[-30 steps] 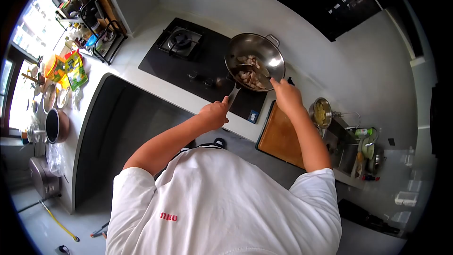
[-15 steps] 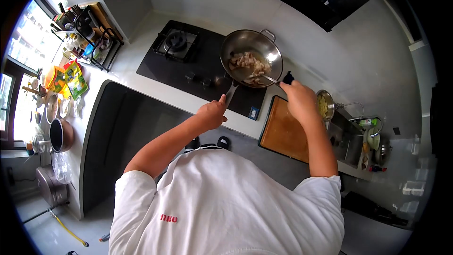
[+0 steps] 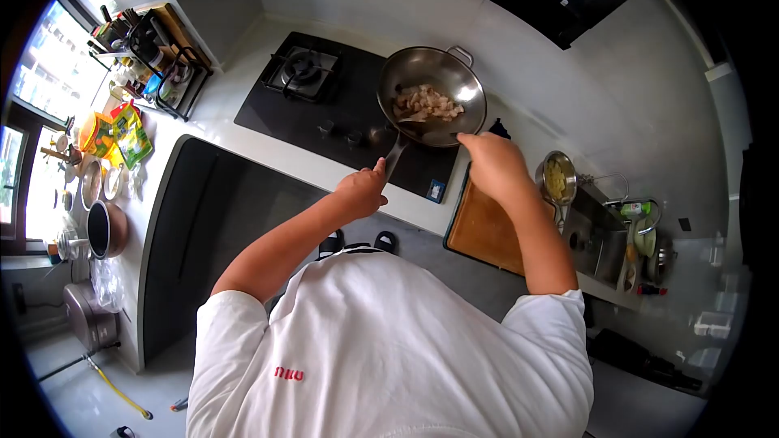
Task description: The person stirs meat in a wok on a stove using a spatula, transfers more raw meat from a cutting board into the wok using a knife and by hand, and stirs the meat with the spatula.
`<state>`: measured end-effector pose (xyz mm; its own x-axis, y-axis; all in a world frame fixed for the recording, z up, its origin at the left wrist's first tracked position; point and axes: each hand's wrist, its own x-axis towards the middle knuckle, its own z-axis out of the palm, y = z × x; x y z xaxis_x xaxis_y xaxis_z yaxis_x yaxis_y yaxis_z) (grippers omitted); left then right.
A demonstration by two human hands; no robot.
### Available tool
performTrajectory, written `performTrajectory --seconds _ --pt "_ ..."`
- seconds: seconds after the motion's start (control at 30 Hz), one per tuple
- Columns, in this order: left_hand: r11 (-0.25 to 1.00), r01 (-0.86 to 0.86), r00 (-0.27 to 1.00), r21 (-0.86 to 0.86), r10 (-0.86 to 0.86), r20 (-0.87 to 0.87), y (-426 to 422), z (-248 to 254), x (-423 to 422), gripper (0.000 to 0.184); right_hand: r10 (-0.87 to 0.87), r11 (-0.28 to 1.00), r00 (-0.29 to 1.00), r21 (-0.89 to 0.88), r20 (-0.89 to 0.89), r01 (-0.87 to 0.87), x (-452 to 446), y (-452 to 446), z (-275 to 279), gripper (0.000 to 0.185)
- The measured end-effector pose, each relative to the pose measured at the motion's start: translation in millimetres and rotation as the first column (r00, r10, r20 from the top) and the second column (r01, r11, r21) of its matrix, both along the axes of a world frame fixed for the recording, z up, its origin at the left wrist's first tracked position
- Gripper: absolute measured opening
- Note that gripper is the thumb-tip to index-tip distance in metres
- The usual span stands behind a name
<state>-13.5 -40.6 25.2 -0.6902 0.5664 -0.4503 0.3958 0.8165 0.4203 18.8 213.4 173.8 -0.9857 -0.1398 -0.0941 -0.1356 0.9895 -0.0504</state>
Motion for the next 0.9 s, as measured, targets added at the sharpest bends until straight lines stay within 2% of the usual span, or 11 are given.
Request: performTrajectory --seconds 0.07,0.2,0.3,0.4,0.5,0.6,0.67,0.73,0.77,0.87,0.9 --pt "1.000 -0.001 1.000 0.004 0.001 -0.007 0.0 -0.6 0.7 0.099 0.016 1.000 0.999 0.012 0.048 -0.017 -10.7 -12.7 -12.1 0.031" --pt "1.000 -0.004 1.000 -0.007 0.004 0.011 0.0 2.6 -0.6 0.099 -0.063 0.997 0.993 0.039 -0.099 0.067 -39.2 11.5 -49.4 0.029" --pt "1.000 -0.009 1.000 -0.009 0.009 -0.002 0.9 6.4 1.1 0.098 0.007 0.999 0.989 0.039 -0.146 -0.002 -24.3 41.5 -17.9 0.035" --pt "1.000 -0.029 1.000 0.000 0.029 -0.010 0.9 4.0 2.6 0.099 -0.019 0.981 1.000 0.193 -0.023 0.023 -9.7 45.6 16.0 0.048" --pt "1.000 -0.026 1.000 0.018 0.026 -0.004 -0.3 1.8 1.6 0.099 0.039 0.969 0.997 0.247 -0.061 -0.023 -21.0 59.7 -8.9 0.044" --pt "1.000 -0.024 1.000 0.004 0.024 -0.003 0.7 -1.0 0.8 0.099 -0.045 0.991 0.993 0.123 -0.112 0.058 -45.5 75.5 -33.3 0.038" --pt "1.000 -0.029 1.000 0.001 0.029 0.005 1.0 0.9 2.5 0.099 -0.122 0.992 0.982 -0.042 -0.142 0.117 -65.3 104.1 -52.4 0.032" --pt "0.999 -0.038 0.999 -0.002 0.038 0.008 0.9 4.3 0.8 0.099 -0.216 0.972 0.967 -0.124 -0.134 0.200 -88.9 136.9 -46.3 0.021" --pt "0.999 -0.041 0.999 -0.004 0.041 0.012 1.0 6.1 1.7 0.099 -0.273 0.958 0.956 -0.122 -0.110 0.260 -99.8 151.5 -37.3 0.021" --pt "0.999 -0.051 0.999 -0.007 0.051 0.020 1.0 7.5 3.1 0.099 -0.467 0.869 0.863 -0.083 0.195 0.488 -140.5 183.1 -10.3 0.022" --pt "0.999 -0.051 0.998 -0.007 0.051 0.021 0.8 7.5 3.6 0.098 -0.486 0.844 0.851 -0.144 0.201 0.516 -151.0 188.1 -19.8 0.019"
